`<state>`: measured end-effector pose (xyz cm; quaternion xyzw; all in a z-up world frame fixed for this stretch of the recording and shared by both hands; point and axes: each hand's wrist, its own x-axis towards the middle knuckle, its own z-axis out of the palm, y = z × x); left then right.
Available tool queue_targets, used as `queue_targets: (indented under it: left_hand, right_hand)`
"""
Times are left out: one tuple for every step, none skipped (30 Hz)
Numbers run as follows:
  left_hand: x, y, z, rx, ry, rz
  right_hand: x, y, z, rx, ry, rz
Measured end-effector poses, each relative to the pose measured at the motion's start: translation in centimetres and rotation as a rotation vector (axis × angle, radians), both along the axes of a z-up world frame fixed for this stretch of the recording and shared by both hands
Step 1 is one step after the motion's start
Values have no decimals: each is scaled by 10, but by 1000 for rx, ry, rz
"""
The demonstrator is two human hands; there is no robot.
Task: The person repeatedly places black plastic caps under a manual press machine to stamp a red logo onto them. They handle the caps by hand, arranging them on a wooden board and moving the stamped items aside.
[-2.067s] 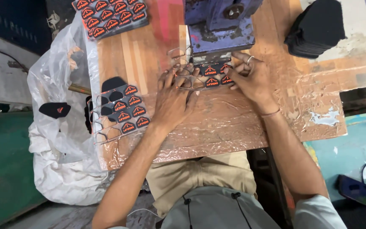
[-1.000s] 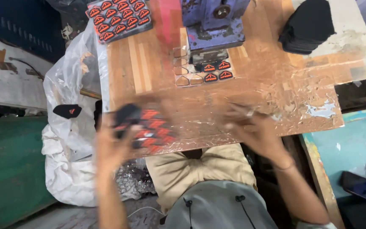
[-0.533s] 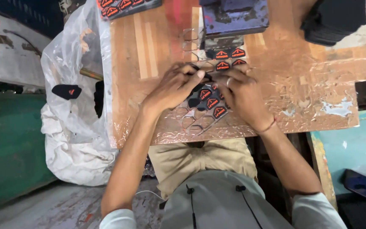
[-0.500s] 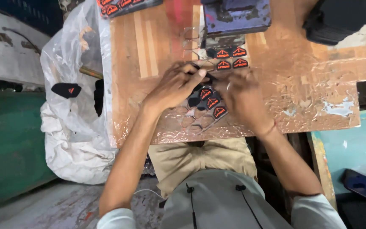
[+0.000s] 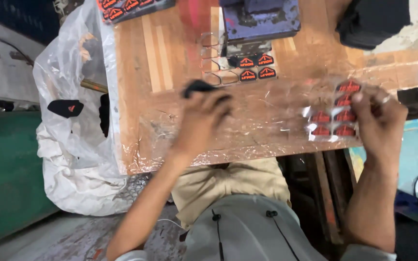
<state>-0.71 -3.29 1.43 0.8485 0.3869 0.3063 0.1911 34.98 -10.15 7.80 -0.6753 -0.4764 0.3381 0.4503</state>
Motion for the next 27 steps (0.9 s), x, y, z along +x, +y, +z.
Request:
queue_targets:
  left_hand:
    - [-13, 0, -6, -44, -71, 105]
    - [-43, 6, -9, -43, -74, 104]
    - [-73, 12, -11, 23, -4, 267]
    - [-105, 22, -10, 99, 69, 434]
    - [-102, 19, 15, 110, 69, 437]
    - [-100, 16, 39, 55, 169, 548]
    - [-97, 12, 62, -1, 269, 657]
    - [-84, 13, 55, 3, 267, 659]
    - [-70, 14, 47, 54, 179, 526]
    - [-56, 16, 39, 104, 91, 390]
    - [-37, 19, 35, 107, 88, 388]
    - [-17, 24, 32, 107, 108, 318]
    - [5, 29, 29, 108, 129, 249]
    - [16, 36, 23, 112, 118, 233]
    - [29, 43, 16, 176, 112, 186]
    - [43, 50, 11, 243, 104, 135]
    - [46, 56, 8, 250, 90, 115]
    - [49, 61, 6, 321, 100, 108]
    - [52, 67, 3, 393, 109, 102]
    - [55, 73, -4, 398, 99, 91]
    - [57, 80, -11, 476, 115, 118]
    - [57, 86, -18, 554, 136, 153]
    - [60, 87, -24, 559, 131, 149]
    - [61, 87, -29, 492, 103, 140]
    - [61, 87, -35, 425, 75, 131]
    - [63, 88, -34, 426, 76, 128]
    - [65, 89, -33, 362, 169, 145]
  right_hand:
    - [3, 9, 1, 37, 140, -26]
    - [19, 9, -21, 39, 137, -28]
    - [35, 9, -43, 87, -32, -5]
    - [49, 14, -65, 144, -196, 22]
    - [49, 17, -69, 155, -194, 24]
    - [49, 18, -73, 149, -193, -14]
    - [49, 20, -78, 143, -192, -53]
    - [46, 23, -78, 147, -193, -52]
    - [44, 26, -77, 176, -216, -65]
    - [42, 27, -77, 204, -240, -81]
    - [43, 28, -75, 207, -243, -83]
    - [45, 28, -72, 185, -253, -97]
    - [48, 28, -69, 163, -262, -110]
    - [56, 26, -68, 165, -273, -127]
    - [64, 25, -67, 147, -252, -131]
    - [72, 22, -65, 131, -233, -141]
    - [80, 20, -62, 135, -244, -163]
    - [87, 17, -58, 125, -316, -168]
    - [94, 14, -54, 113, -388, -173]
    - [91, 16, -41, 116, -396, -187]
    - [87, 18, -28, 185, -667, -156]
    - [82, 22, -16, 252, -934, -111]
    - [76, 33, -2, 254, -938, -118]
    - [69, 44, 11, 341, -997, -52]
    - [61, 55, 24, 429, -1054, 14]
    - [61, 71, 27, 428, -1053, 11]
    - [62, 87, 31, 459, -1122, 55]
